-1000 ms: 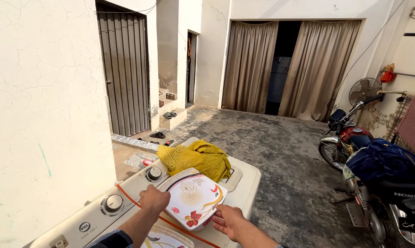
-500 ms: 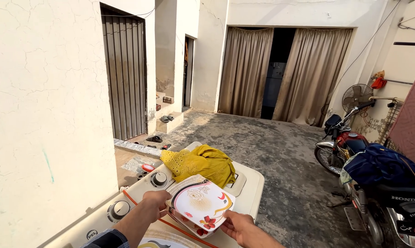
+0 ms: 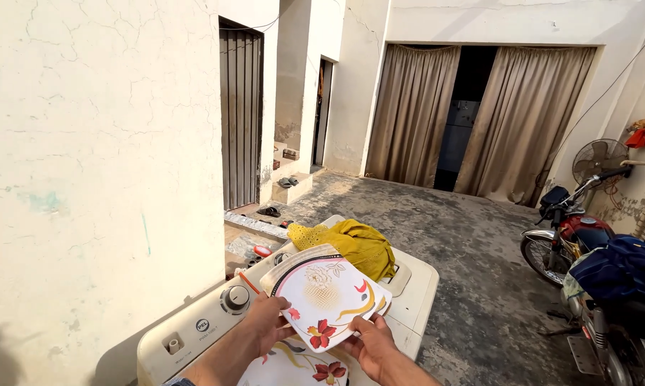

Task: Wash dirty plates at an outdoor sink and store them on an indoor shelf.

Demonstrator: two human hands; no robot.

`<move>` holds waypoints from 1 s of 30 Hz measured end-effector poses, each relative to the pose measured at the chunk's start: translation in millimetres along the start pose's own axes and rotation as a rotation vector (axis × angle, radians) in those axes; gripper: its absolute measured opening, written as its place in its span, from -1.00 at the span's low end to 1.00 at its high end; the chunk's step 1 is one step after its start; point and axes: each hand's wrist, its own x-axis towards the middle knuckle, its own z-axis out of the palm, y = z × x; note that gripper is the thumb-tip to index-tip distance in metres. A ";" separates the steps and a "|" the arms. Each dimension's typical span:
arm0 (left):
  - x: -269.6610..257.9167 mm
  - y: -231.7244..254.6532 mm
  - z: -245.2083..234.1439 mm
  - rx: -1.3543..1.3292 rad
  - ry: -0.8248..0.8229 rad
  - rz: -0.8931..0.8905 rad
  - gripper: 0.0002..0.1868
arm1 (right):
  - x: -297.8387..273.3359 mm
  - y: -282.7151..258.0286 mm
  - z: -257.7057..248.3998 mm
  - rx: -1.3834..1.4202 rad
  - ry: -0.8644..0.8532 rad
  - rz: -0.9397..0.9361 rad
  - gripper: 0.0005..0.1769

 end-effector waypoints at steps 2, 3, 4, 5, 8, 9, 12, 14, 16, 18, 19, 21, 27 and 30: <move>-19.1 -13.0 -12.8 -0.011 0.034 0.019 -0.54 | -10.9 14.4 14.9 -0.011 -0.099 0.026 -0.42; -27.7 -19.8 -18.3 -0.013 0.043 0.033 -0.53 | -15.1 21.2 21.9 -0.011 -0.180 0.033 -0.39; -34.3 -23.3 -28.5 -0.024 0.075 0.047 -0.53 | -16.4 29.2 29.3 -0.022 -0.209 0.054 -0.39; -42.0 -27.3 -38.1 -0.022 0.067 0.105 -0.52 | -19.0 37.0 36.2 -0.024 -0.237 0.074 -0.40; -70.1 -36.2 -78.6 -0.058 0.158 0.186 -0.53 | -41.1 59.6 59.6 -0.078 -0.354 0.126 -0.40; -78.5 -41.0 -93.3 -0.084 0.216 0.190 -0.54 | -48.9 67.3 65.3 -0.112 -0.409 0.131 -0.40; -161.3 -47.1 -107.3 -0.137 0.325 0.230 -0.50 | -80.4 97.5 87.6 -0.189 -0.522 0.178 -0.40; -186.3 -67.8 -142.7 -0.167 0.401 0.253 -0.52 | -106.5 121.0 98.9 -0.214 -0.582 0.243 -0.41; -222.6 -83.8 -171.6 -0.202 0.470 0.273 -0.52 | -134.3 147.9 108.2 -0.245 -0.637 0.305 -0.42; -263.7 -95.0 -192.5 -0.271 0.571 0.231 -0.53 | -159.6 177.9 115.7 -0.304 -0.703 0.371 -0.41; -281.2 -101.7 -203.7 -0.288 0.597 0.242 -0.53 | -173.1 191.4 118.7 -0.319 -0.728 0.389 -0.41; -313.4 -113.9 -226.1 -0.295 0.674 0.244 -0.54 | -198.7 217.5 125.1 -0.321 -0.780 0.440 -0.39; -385.5 -137.8 -289.7 -0.396 0.830 0.178 -0.59 | -215.2 296.6 158.5 -0.429 -0.791 0.591 -0.54; -385.5 -159.9 -365.7 -0.464 0.830 0.175 -0.63 | -238.7 322.5 175.8 -0.526 -0.767 0.592 -0.59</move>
